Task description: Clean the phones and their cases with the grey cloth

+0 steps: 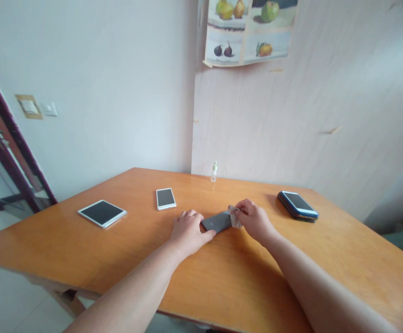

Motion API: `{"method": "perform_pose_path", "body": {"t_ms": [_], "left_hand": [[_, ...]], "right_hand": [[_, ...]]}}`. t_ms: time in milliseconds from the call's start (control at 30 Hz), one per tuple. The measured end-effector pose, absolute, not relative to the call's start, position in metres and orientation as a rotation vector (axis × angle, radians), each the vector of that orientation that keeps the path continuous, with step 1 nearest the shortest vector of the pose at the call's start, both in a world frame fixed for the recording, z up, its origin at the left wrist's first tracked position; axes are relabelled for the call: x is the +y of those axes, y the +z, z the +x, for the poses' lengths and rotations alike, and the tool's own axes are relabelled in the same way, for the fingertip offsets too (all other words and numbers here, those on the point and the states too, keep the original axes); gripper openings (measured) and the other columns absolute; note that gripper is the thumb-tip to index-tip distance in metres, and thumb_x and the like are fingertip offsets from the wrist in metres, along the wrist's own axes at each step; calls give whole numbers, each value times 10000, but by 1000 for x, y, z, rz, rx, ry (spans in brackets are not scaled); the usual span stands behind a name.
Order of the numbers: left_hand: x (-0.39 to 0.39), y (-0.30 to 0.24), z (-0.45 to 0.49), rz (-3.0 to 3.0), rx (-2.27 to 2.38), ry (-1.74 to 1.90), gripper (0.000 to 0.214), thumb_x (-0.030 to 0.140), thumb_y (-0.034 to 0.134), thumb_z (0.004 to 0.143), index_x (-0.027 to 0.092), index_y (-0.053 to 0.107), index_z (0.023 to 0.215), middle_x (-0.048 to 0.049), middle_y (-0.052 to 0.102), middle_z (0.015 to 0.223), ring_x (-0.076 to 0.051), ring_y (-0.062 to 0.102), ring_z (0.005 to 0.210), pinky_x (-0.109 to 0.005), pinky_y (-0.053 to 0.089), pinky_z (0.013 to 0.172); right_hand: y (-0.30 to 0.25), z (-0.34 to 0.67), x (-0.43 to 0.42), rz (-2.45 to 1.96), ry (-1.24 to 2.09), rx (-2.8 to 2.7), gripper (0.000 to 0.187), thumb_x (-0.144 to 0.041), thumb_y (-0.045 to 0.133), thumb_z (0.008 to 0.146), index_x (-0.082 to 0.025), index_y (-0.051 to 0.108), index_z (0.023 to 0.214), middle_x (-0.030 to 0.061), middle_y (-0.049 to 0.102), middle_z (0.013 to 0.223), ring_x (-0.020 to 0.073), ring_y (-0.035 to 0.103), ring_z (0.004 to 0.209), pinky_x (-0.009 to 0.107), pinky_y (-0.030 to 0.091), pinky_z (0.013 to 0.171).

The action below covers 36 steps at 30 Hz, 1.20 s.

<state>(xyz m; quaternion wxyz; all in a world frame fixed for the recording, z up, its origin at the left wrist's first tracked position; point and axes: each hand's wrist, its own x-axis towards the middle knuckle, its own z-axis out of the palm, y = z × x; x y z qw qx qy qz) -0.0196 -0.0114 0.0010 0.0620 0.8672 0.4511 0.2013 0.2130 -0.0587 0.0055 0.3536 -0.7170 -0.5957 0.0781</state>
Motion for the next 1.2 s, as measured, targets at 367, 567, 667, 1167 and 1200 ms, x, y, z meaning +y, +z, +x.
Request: {"method": "perform_pose_path", "body": {"t_ms": [367, 567, 667, 1167, 1200], "left_hand": [[-16, 7, -19, 2605, 1352, 586, 399, 582, 638, 695, 256, 662, 924, -75, 624, 1026, -320, 560, 1060, -435, 428, 887], [-16, 6, -18, 2580, 1332, 627, 444, 566, 679, 661, 241, 665, 964, -83, 627, 1034, -324, 558, 1067, -439, 425, 908], [-16, 6, -17, 2566, 1344, 634, 466, 574, 696, 641, 242, 664, 966, -83, 626, 1040, -325, 555, 1068, -447, 423, 911], [-16, 7, -17, 2557, 1349, 623, 448, 578, 699, 642, 254, 670, 950, -75, 626, 1031, -315, 555, 1054, -430, 425, 889], [-16, 7, -18, 2553, 1351, 615, 446, 579, 703, 638, 256, 669, 943, -74, 627, 1029, -314, 557, 1050, -428, 424, 887]], "right_hand": [[7, 162, -77, -1507, 9, -2228, 369, -175, 421, 931, -215, 652, 1215, 83, 647, 1256, 211, 570, 1158, 361, 384, 1058], [7, 180, -68, -1626, 97, -2210, 403, -305, 346, 1000, -216, 601, 1299, 89, 576, 1376, 243, 495, 1294, 501, 249, 1157], [8, 184, -65, -1720, 104, -2147, 414, -330, 324, 1012, -195, 628, 1258, 101, 591, 1354, 241, 506, 1283, 486, 246, 1164], [10, 187, -74, -1934, -10, -2155, 407, -300, 330, 998, -119, 654, 1166, 174, 639, 1258, 269, 560, 1221, 419, 384, 1069], [10, 181, -78, -1917, -24, -2181, 392, -298, 347, 992, -127, 660, 1154, 173, 641, 1254, 273, 558, 1221, 421, 381, 1067]]}}
